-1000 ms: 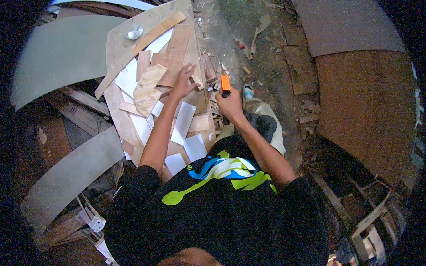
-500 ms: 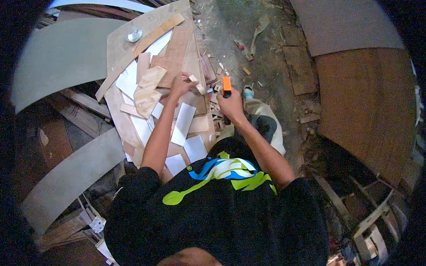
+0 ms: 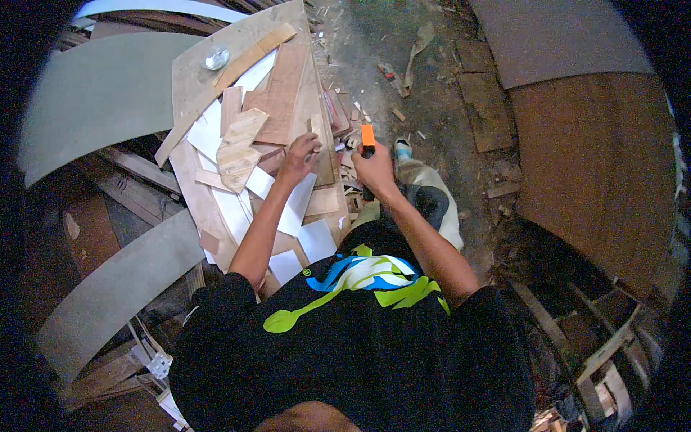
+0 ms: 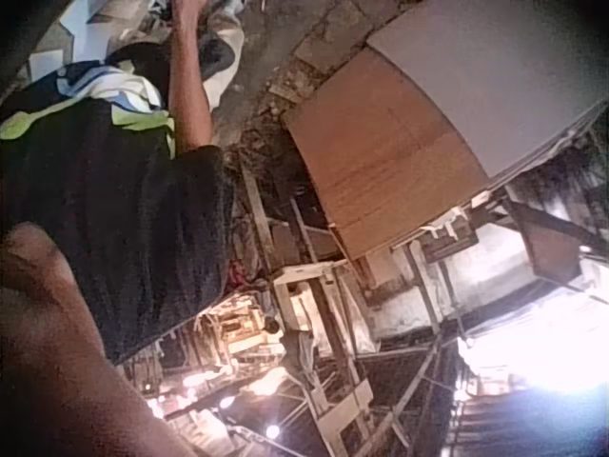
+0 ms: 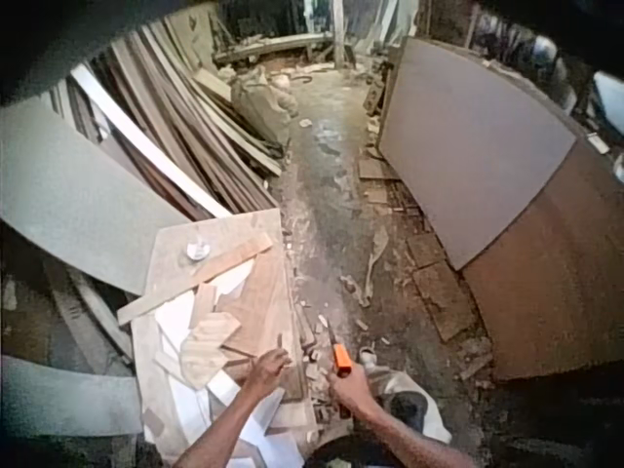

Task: The person saws through a small piece of wood with a hand saw.

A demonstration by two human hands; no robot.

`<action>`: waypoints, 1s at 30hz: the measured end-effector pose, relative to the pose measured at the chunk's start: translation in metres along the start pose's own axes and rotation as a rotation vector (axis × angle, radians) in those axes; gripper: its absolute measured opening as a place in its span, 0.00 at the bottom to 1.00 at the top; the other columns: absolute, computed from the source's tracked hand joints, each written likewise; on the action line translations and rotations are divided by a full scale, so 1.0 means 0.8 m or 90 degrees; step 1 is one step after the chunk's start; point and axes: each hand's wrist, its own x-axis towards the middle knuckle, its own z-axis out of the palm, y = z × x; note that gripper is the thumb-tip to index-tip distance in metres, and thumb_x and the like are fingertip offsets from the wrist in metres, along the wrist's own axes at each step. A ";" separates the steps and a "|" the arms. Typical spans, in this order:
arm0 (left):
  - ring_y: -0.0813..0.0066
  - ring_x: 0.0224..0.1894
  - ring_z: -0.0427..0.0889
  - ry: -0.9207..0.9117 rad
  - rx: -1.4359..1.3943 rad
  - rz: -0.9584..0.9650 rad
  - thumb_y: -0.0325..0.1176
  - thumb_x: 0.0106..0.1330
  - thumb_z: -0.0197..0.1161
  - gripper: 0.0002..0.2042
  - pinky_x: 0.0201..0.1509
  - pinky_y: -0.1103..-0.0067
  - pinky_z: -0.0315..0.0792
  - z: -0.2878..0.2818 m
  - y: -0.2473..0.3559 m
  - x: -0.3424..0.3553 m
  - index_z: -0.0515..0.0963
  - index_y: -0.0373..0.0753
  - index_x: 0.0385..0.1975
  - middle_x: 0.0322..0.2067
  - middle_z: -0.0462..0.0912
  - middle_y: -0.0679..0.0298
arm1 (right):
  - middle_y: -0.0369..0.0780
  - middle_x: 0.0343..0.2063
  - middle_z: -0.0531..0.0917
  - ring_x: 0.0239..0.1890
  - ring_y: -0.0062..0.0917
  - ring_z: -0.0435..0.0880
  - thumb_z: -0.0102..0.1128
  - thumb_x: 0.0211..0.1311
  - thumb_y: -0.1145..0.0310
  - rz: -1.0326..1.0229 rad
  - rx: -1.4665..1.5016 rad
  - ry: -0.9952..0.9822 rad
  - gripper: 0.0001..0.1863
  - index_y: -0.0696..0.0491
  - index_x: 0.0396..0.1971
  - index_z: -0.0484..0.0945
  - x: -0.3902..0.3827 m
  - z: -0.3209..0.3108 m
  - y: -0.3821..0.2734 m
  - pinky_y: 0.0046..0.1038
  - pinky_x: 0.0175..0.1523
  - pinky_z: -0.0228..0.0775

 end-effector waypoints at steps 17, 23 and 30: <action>0.70 0.27 0.72 -0.172 -0.080 -0.168 0.27 0.46 0.66 0.26 0.35 0.78 0.69 -0.011 -0.037 0.073 0.69 0.39 0.49 0.28 0.72 0.59 | 0.35 0.09 0.69 0.07 0.21 0.69 0.54 0.48 0.72 -0.009 -0.049 -0.033 0.07 0.55 0.22 0.65 -0.010 0.015 0.001 0.25 0.13 0.61; 0.83 0.22 0.68 -0.115 -0.187 -0.285 0.23 0.42 0.68 0.24 0.27 0.86 0.67 -0.003 -0.029 0.077 0.74 0.38 0.45 0.23 0.71 0.67 | 0.36 0.10 0.69 0.08 0.20 0.68 0.55 0.47 0.72 -0.021 -0.001 -0.030 0.07 0.56 0.22 0.66 -0.022 0.030 -0.006 0.25 0.14 0.61; 0.87 0.21 0.67 -0.060 -0.179 -0.358 0.23 0.43 0.68 0.22 0.27 0.88 0.66 0.002 -0.042 0.074 0.76 0.40 0.43 0.19 0.71 0.70 | 0.37 0.13 0.70 0.17 0.21 0.69 0.56 0.41 0.73 -0.098 -0.055 -0.020 0.07 0.57 0.19 0.66 -0.037 0.052 -0.031 0.25 0.24 0.62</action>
